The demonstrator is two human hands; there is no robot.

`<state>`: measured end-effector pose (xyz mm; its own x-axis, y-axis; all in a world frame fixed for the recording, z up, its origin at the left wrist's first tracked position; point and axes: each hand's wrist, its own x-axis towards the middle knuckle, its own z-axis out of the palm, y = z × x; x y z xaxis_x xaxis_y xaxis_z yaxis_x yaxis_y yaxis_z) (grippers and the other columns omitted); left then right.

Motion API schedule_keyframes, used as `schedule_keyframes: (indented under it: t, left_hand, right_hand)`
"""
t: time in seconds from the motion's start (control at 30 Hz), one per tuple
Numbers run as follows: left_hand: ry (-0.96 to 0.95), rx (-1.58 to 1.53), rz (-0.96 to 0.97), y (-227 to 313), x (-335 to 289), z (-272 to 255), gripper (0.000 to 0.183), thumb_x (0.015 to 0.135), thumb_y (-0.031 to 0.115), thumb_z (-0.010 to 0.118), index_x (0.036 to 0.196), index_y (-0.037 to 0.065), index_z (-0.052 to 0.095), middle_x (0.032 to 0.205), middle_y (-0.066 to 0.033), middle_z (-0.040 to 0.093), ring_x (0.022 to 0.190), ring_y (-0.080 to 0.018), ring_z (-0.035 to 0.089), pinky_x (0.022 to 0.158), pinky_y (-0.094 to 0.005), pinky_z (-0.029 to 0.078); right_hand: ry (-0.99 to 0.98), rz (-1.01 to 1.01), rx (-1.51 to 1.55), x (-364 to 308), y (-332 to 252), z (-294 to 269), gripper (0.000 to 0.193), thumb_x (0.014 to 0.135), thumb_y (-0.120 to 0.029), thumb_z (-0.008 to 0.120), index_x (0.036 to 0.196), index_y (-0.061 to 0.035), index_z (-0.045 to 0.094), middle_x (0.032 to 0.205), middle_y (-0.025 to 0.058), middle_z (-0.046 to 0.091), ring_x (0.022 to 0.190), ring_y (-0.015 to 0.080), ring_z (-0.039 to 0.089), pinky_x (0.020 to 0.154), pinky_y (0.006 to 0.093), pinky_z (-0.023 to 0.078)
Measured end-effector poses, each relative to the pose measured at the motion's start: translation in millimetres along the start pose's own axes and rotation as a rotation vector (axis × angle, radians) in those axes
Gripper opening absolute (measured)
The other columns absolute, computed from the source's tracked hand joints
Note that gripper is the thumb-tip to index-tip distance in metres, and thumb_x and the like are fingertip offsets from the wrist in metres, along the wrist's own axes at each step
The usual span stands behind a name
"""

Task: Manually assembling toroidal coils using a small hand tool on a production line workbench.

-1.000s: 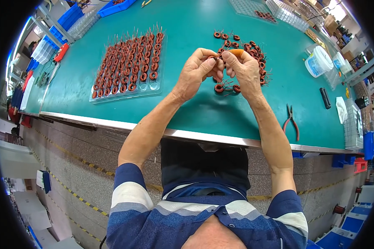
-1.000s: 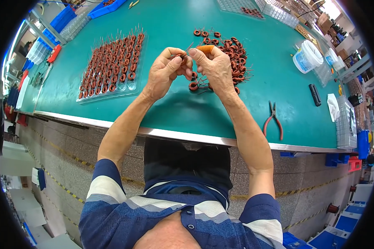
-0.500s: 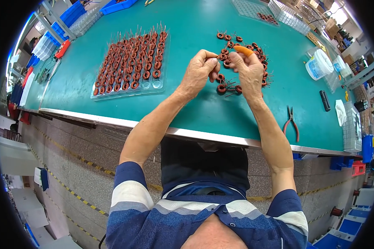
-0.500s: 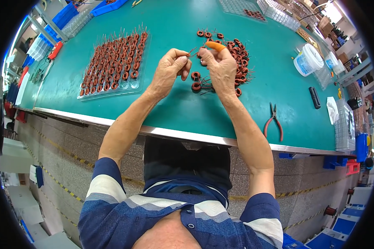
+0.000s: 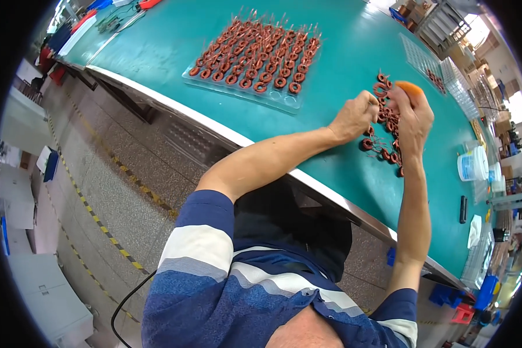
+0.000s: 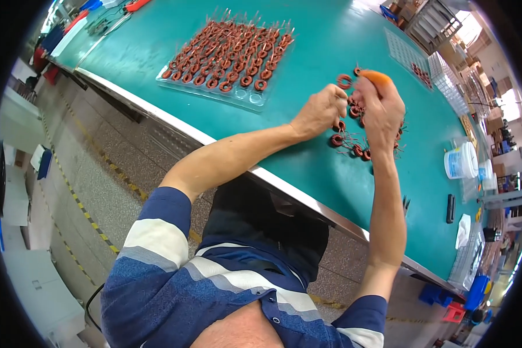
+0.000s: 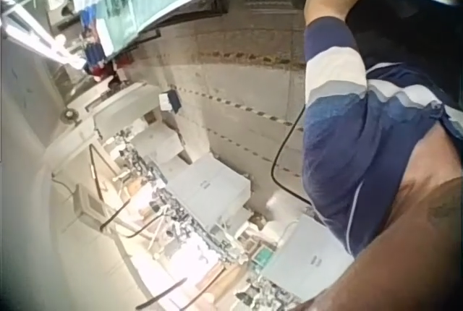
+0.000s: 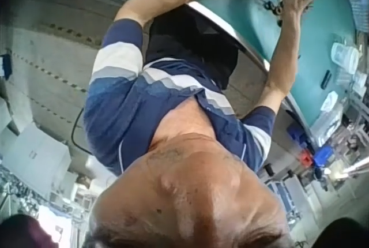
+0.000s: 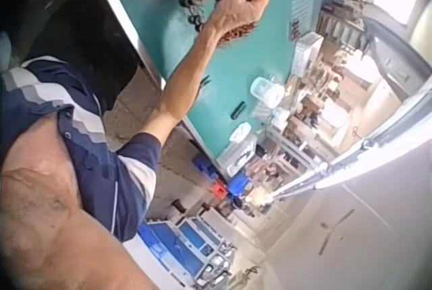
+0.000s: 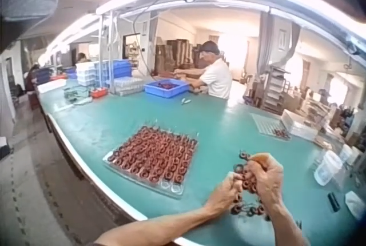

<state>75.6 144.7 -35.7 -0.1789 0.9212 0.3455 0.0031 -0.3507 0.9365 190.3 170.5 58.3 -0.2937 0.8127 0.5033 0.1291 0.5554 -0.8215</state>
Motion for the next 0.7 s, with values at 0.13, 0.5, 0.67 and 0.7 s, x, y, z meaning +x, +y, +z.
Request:
schedule_keyframes:
  t: [0.13, 0.5, 0.67, 0.7]
  left_hand:
    - [-0.027, 0.49, 0.226, -31.7, 3.4, -4.8, 0.025, 0.083, 0.012, 0.061, 0.102, -0.002, 0.052, 0.077, -0.0111, 0.062, 0.07, -0.0265, 0.061, 0.062, -0.0369, 0.047]
    - [-0.027, 0.214, 0.384, -38.3, -0.8, 8.1, 0.028, 0.086, 0.015, 0.061, 0.107, 0.003, 0.047, 0.086, -0.0109, 0.056, 0.086, -0.0208, 0.055, 0.076, -0.0348, 0.044]
    - [0.268, 0.219, 0.078, -21.8, 22.1, -18.8, 0.017, 0.089, 0.012, 0.052, 0.099, -0.001, 0.055, 0.073, -0.0067, 0.06, 0.055, -0.017, 0.057, 0.05, -0.0334, 0.047]
    - [0.362, 0.092, 0.074, -23.2, 23.9, -28.7, 0.016, 0.09, 0.011, 0.051, 0.098, -0.001, 0.056, 0.07, -0.005, 0.06, 0.048, -0.0145, 0.055, 0.044, -0.0314, 0.045]
  right_hand:
    - [-0.477, -0.052, -0.061, 21.5, -27.4, 75.3, 0.016, 0.087, -0.01, 0.061, 0.098, 0.0, 0.066, 0.079, 0.007, 0.068, 0.059, 0.0096, 0.06, 0.053, 0.0241, 0.046]
    - [-0.754, -0.068, -0.205, 19.6, -2.2, 144.7, 0.022, 0.088, -0.016, 0.062, 0.103, -0.0004, 0.065, 0.073, 0.0084, 0.067, 0.054, 0.0127, 0.062, 0.054, 0.0275, 0.049]
    - [-0.466, -0.168, -0.375, 41.3, -22.8, 52.4, 0.027, 0.086, -0.018, 0.065, 0.107, -0.0001, 0.064, 0.074, 0.0109, 0.066, 0.059, 0.0131, 0.061, 0.056, 0.0273, 0.049]
    - [-0.474, -0.159, -0.421, 37.8, -28.4, 35.2, 0.027, 0.086, -0.018, 0.065, 0.105, 0.0005, 0.065, 0.074, 0.0112, 0.066, 0.059, 0.0129, 0.061, 0.056, 0.0272, 0.049]
